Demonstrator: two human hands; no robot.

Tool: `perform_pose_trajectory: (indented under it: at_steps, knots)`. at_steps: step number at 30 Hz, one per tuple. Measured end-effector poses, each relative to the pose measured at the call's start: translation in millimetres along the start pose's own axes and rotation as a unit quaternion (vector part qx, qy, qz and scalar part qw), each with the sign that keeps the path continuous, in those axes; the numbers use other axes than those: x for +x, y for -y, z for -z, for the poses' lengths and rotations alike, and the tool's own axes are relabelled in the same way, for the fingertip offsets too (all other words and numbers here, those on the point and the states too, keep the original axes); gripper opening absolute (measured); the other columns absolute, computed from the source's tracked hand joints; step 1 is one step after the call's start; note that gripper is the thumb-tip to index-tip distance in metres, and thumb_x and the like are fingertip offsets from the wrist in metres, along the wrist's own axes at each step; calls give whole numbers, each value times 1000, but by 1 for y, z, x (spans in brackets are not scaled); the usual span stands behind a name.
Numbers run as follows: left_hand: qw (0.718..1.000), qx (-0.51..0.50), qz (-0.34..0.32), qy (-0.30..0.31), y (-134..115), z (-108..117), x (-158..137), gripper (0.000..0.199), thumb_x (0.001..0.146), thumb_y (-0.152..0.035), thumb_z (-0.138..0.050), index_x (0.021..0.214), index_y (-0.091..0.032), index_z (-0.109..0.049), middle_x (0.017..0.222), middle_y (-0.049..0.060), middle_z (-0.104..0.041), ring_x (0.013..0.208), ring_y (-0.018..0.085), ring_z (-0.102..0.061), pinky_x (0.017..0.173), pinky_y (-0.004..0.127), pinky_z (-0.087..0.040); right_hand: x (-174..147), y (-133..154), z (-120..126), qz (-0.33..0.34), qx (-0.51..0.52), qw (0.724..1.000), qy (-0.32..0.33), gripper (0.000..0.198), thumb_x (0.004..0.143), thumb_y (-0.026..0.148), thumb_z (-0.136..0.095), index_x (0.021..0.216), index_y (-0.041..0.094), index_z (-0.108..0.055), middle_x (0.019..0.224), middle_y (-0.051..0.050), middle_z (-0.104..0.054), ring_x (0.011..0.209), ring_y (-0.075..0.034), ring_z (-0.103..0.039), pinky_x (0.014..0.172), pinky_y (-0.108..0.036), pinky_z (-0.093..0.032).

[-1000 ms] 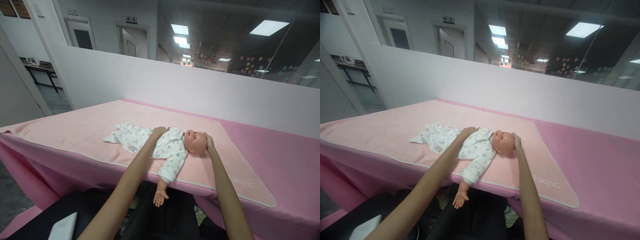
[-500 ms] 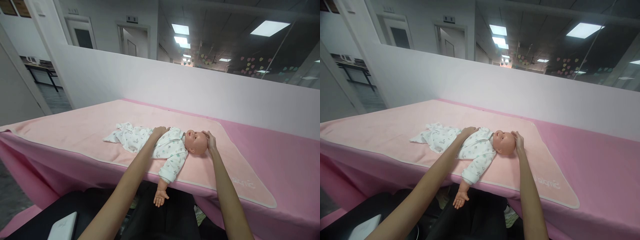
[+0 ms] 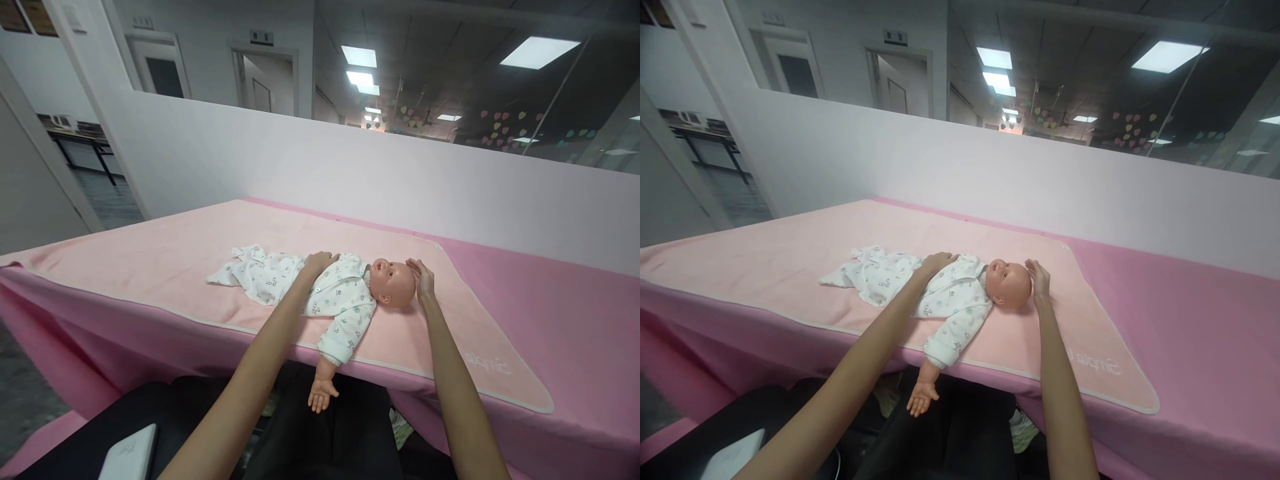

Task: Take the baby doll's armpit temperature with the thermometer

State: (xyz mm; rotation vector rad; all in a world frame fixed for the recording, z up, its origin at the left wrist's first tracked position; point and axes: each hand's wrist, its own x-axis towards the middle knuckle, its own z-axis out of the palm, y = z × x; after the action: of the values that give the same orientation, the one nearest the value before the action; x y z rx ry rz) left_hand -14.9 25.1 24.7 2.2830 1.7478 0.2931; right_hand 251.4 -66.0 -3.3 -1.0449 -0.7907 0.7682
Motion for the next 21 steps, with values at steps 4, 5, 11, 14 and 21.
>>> perform_pose_trajectory:
  at_steps: [4,5,11,14,21]
  knots:
    - [999,-28,3,-15,2,-2,3,49,81,-49,-29,95,-17,-62,104,12,-64,95,27,-58,81,36,-40,-10,1,-7,-58,-25,994,93,29,71,44,-56,68,16,-64,70,-7,-69,77,-23,-64,73,-34,-50]
    - [999,-37,5,-24,2,-2,3,47,81,-49,-30,94,-17,-63,103,11,-65,94,27,-58,81,36,-40,-12,2,-9,-69,-26,992,105,30,72,44,-55,68,16,-63,72,-7,-69,77,-24,-64,73,-34,-50]
    - [981,-132,4,-141,2,3,-1,41,81,-40,-33,100,-17,-61,107,9,-63,99,22,-56,82,29,-40,-19,13,-14,-88,-18,991,104,29,74,42,-52,68,16,-63,73,-7,-70,75,-23,-65,73,-35,-50]
    - [927,-324,-117,-144,-5,10,-12,39,78,-42,-41,95,-14,-63,98,8,-65,88,18,-58,74,25,-43,-21,17,-15,-66,-44,995,66,25,73,37,-53,62,16,-62,69,-6,-69,69,-21,-64,73,-33,-49]
    - [910,-267,-305,92,-30,11,-37,38,57,-39,-68,88,-18,-70,82,4,-67,77,18,-57,65,24,-41,-22,17,-17,-76,-43,994,70,27,74,37,-50,63,15,-62,68,-7,-69,68,-21,-64,71,-33,-49]
